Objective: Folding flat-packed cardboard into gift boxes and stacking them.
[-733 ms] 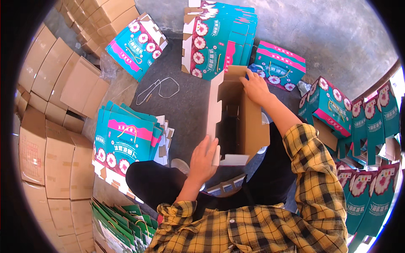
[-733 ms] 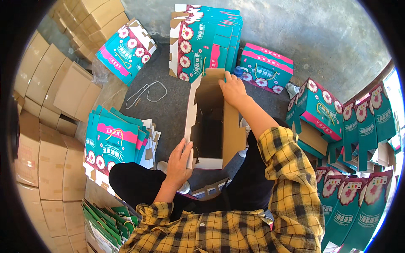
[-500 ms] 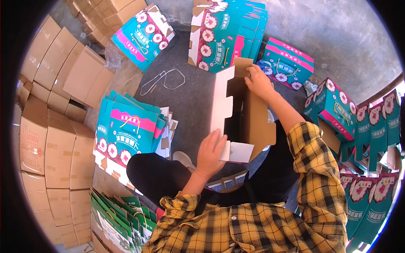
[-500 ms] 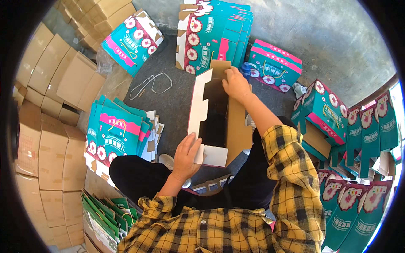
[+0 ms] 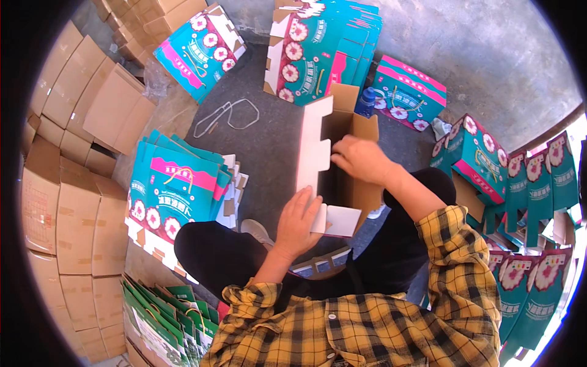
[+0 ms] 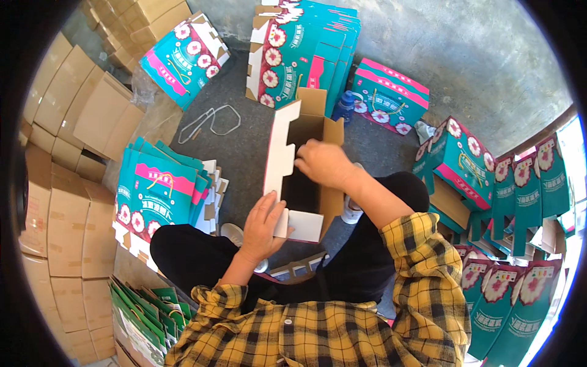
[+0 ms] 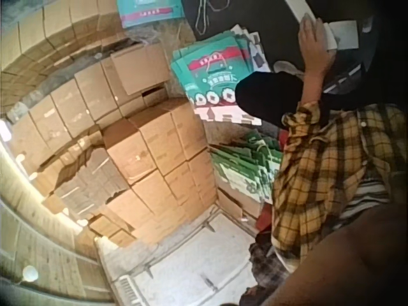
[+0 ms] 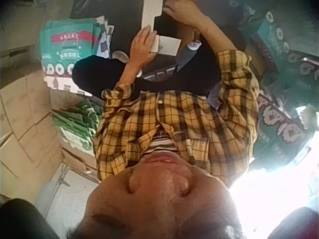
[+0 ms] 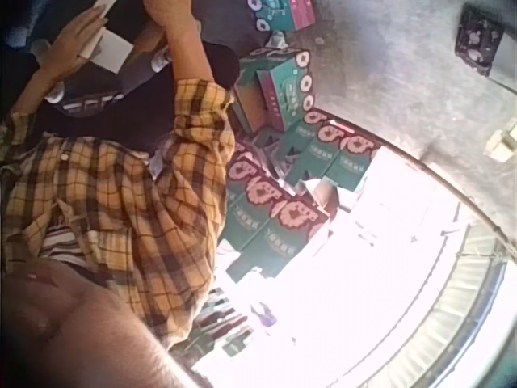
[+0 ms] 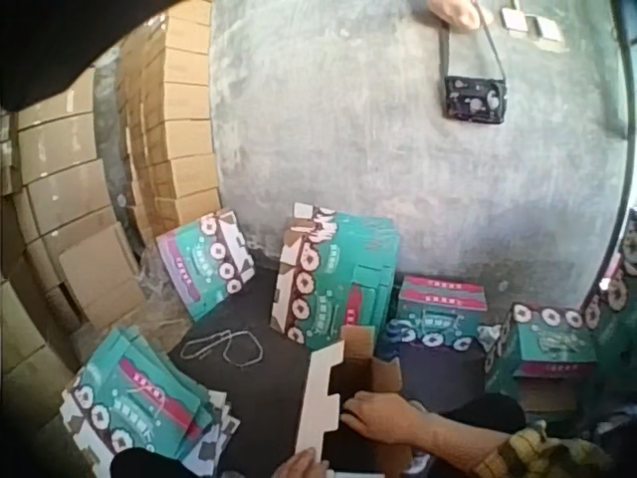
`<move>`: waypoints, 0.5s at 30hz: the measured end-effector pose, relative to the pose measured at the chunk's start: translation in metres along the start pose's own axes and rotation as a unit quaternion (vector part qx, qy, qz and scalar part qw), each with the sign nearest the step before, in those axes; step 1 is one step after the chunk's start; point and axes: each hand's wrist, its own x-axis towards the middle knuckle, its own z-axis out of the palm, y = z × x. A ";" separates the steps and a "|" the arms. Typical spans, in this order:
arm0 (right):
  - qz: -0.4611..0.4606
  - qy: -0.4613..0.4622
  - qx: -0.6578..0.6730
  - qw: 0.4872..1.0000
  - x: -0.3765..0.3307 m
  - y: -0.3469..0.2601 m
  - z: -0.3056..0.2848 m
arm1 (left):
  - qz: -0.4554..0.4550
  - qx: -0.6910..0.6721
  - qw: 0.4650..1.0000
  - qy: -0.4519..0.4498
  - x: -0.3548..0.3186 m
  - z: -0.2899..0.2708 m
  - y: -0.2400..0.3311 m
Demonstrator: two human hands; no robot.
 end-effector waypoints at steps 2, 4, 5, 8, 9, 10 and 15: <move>0.003 -0.172 0.129 0.977 -0.016 -0.013 -0.015 | -0.004 -0.005 1.000 -0.003 0.000 -0.001 0.001; -0.019 -0.264 0.194 0.944 -0.034 -0.012 -0.025 | -0.008 -0.010 1.000 -0.010 0.001 -0.002 0.001; -0.039 -0.287 0.200 0.936 -0.042 -0.017 -0.029 | -0.003 -0.019 1.000 -0.008 0.001 -0.002 -0.002; -0.059 -0.306 0.162 0.936 -0.061 -0.032 -0.035 | -0.031 -0.052 0.998 -0.024 0.001 -0.011 -0.005; -0.062 -0.311 0.162 0.935 -0.067 -0.036 -0.032 | -0.032 -0.068 0.997 -0.034 0.000 -0.012 -0.008; -0.090 -0.275 0.123 0.949 -0.072 -0.040 -0.027 | -0.037 -0.066 0.997 -0.032 -0.001 -0.015 -0.008; -0.147 -0.281 0.090 0.944 -0.094 -0.056 -0.027 | -0.038 -0.082 0.994 -0.063 -0.004 -0.024 -0.012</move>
